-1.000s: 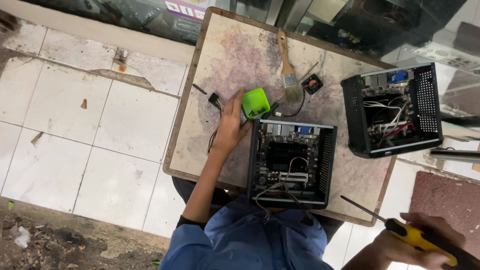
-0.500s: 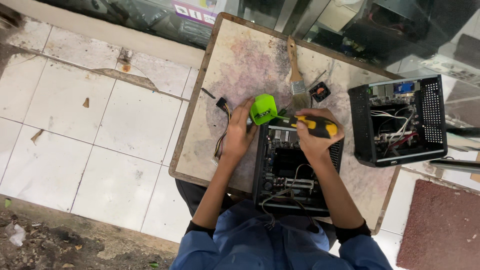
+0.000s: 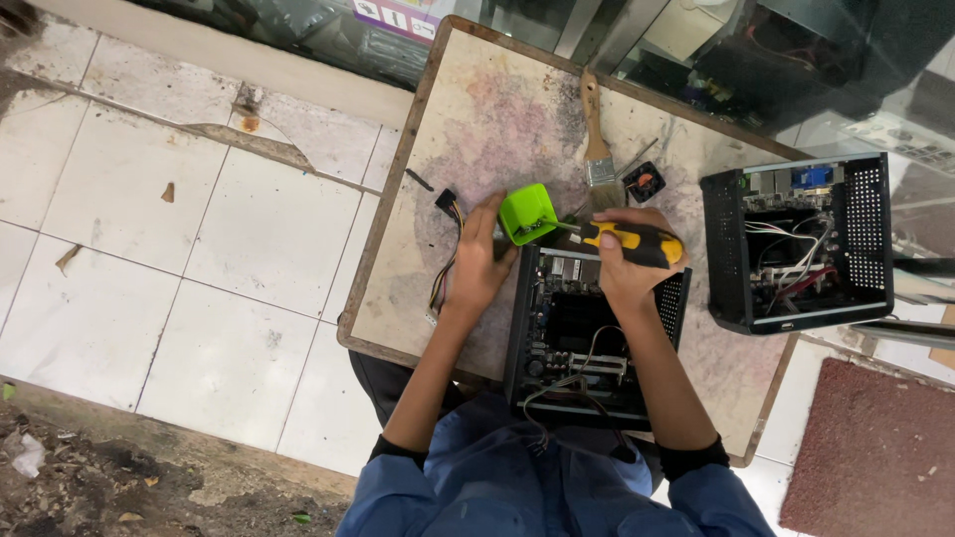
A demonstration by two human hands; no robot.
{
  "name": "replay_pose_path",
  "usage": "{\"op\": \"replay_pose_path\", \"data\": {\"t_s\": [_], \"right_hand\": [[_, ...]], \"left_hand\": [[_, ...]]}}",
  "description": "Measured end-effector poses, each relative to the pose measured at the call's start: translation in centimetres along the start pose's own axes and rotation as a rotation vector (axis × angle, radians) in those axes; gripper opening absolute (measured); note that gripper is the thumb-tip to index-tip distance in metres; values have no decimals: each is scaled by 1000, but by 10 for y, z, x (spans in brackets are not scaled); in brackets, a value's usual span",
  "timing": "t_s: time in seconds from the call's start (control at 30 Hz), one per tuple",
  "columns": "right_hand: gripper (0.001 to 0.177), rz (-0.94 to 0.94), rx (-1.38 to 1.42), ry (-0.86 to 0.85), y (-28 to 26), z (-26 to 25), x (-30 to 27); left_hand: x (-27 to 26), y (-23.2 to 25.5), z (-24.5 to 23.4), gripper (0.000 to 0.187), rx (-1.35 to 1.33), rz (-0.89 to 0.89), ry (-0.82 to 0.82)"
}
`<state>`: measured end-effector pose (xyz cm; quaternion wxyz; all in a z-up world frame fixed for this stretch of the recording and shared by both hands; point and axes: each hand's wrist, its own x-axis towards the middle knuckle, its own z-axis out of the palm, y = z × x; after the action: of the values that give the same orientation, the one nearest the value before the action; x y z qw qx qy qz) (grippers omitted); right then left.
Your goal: The person works on an open computer case on a table, using a screwdriver to tighten or loosen screws on the motherboard and other internal components. They also handle wires and small parts, occasionally picking up and placing down tools and components.
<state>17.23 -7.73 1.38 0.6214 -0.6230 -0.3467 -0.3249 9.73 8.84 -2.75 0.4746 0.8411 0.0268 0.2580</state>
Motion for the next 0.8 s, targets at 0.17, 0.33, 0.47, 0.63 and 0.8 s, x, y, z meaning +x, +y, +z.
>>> {"op": "replay_pose_path", "data": {"t_s": [0.17,0.33,0.47,0.63,0.8], "right_hand": [[21,42,-24,67,-16,1,18],[20,96,-14,53,-27,6,22],[29,-8,-181,-34,-32,14,22],[28,-33,-143,-25,-33,17,23],[30,3,-57,-8,-29,15,23]], "left_hand": [[-3,-2,0,79,-9,-21,-31],[-4,-1,3,77,19,-4,-25],[-4,-1,5,74,12,40,36],[-3,1,3,72,-3,63,64],[-4,-2,3,75,0,42,48]]}}
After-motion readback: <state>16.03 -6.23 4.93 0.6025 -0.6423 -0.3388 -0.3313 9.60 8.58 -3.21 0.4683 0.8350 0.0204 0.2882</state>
